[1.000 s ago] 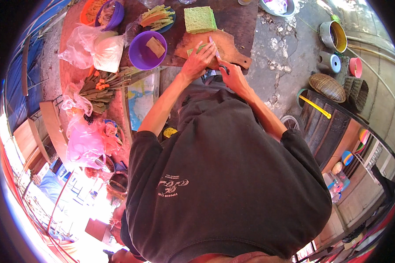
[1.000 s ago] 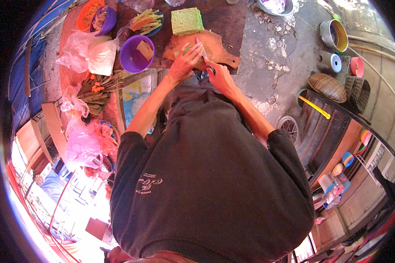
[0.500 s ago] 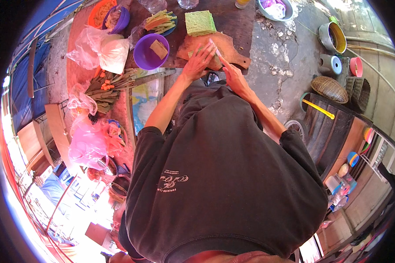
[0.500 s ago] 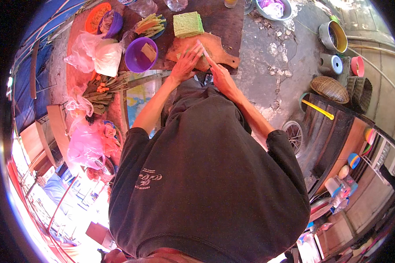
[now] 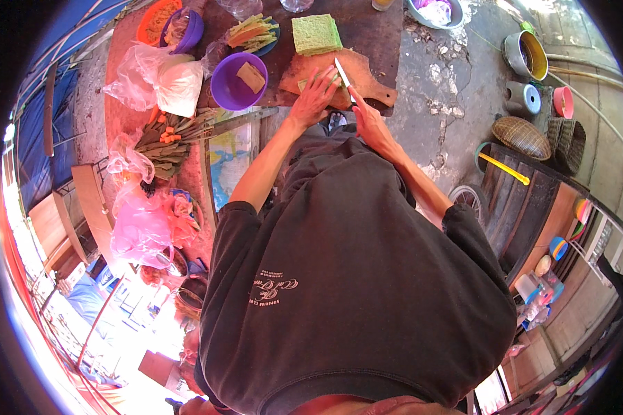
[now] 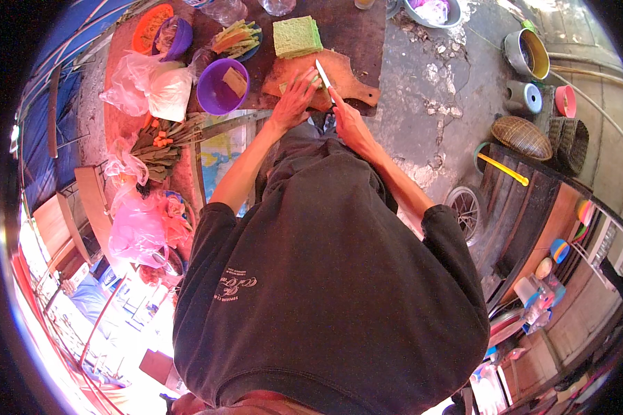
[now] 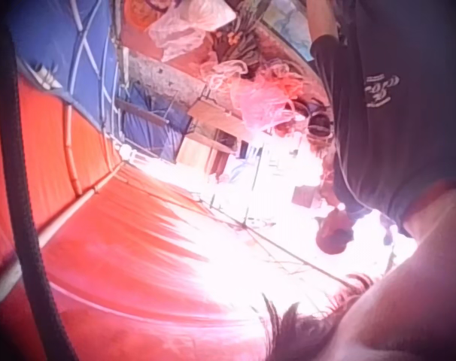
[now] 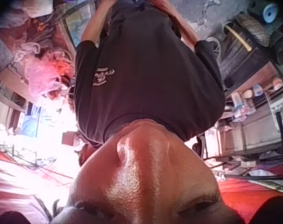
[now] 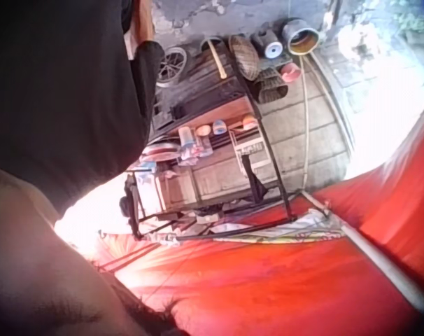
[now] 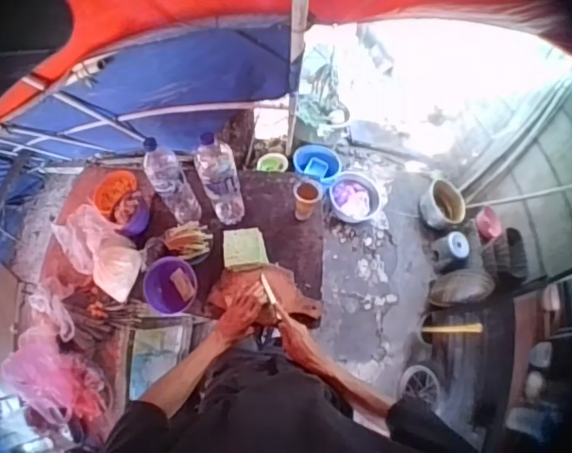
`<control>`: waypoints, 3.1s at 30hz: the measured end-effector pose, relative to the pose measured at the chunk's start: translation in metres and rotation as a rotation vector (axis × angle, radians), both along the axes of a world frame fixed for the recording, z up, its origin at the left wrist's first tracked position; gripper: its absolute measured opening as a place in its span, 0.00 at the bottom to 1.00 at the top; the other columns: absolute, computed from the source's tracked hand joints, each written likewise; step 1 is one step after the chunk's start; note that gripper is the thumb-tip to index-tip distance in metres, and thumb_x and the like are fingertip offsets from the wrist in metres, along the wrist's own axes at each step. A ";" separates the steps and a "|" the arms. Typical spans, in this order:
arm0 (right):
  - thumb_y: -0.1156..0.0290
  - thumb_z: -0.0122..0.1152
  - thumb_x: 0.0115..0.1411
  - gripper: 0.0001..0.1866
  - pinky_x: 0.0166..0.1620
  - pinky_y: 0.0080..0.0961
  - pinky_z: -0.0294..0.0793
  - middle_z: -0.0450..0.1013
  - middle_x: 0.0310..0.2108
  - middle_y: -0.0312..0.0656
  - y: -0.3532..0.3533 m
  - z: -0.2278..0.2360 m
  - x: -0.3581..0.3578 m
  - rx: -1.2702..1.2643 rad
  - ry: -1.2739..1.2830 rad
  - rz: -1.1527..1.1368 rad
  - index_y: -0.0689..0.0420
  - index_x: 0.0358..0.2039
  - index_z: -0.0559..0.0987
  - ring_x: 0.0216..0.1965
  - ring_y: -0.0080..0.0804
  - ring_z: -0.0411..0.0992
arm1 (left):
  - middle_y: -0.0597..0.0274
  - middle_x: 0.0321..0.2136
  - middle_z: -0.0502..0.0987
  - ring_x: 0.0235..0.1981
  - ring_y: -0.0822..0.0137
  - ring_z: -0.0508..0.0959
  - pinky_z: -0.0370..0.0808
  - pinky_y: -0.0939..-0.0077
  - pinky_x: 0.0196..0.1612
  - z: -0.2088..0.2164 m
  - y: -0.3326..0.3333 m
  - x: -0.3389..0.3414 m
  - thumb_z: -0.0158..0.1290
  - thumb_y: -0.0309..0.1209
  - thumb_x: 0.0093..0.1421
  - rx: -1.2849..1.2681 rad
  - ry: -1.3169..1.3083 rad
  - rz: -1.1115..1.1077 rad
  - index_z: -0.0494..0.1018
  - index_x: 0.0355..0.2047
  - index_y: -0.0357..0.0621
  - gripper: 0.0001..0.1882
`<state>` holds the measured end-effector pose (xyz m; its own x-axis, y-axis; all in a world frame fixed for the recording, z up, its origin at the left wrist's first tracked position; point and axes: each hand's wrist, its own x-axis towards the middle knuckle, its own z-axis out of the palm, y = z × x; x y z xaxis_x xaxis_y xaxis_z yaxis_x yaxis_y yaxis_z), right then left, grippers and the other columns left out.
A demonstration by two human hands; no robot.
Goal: The person assembles small food wraps by placing a dark filling onto green sheets, rolling them into cylinders, and cutting them into uniform pieces with a knife. The cut pieces are placed into a purple bowl. The process repeats with multiple wraps.
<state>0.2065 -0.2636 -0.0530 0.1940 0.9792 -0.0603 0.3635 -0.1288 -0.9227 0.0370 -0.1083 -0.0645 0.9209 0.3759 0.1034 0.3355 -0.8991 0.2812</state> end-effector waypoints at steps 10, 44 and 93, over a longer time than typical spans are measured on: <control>0.80 0.50 0.73 0.35 0.44 0.57 0.75 0.76 0.43 0.73 0.005 -0.005 -0.002 -0.052 -0.120 0.058 0.51 0.79 0.59 0.44 0.74 0.77 | 0.51 0.74 0.60 0.79 0.52 0.55 0.49 0.48 0.81 0.001 0.001 0.002 0.77 0.33 0.41 -0.037 0.017 0.005 0.59 0.73 0.42 0.59; 0.79 0.50 0.75 0.36 0.30 0.32 0.81 0.69 0.26 0.38 -0.008 -0.007 0.014 -0.153 0.037 -0.113 0.44 0.80 0.57 0.26 0.24 0.69 | 0.58 0.79 0.52 0.81 0.53 0.50 0.42 0.37 0.81 0.006 -0.022 -0.001 0.67 0.33 0.53 0.009 0.009 0.120 0.56 0.78 0.51 0.52; 0.82 0.49 0.74 0.32 0.62 0.44 0.74 0.74 0.63 0.63 0.016 0.017 0.013 -0.025 -0.110 0.182 0.53 0.77 0.64 0.60 0.62 0.75 | 0.57 0.69 0.70 0.73 0.57 0.65 0.52 0.41 0.77 -0.005 -0.013 -0.013 0.54 0.30 0.67 -0.041 -0.306 0.388 0.72 0.67 0.44 0.27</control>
<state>0.2192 -0.2477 -0.0363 0.0213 0.9971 -0.0733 0.4813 -0.0745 -0.8734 0.0243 -0.1208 -0.0694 0.6419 0.6944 0.3251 0.5400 -0.7105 0.4513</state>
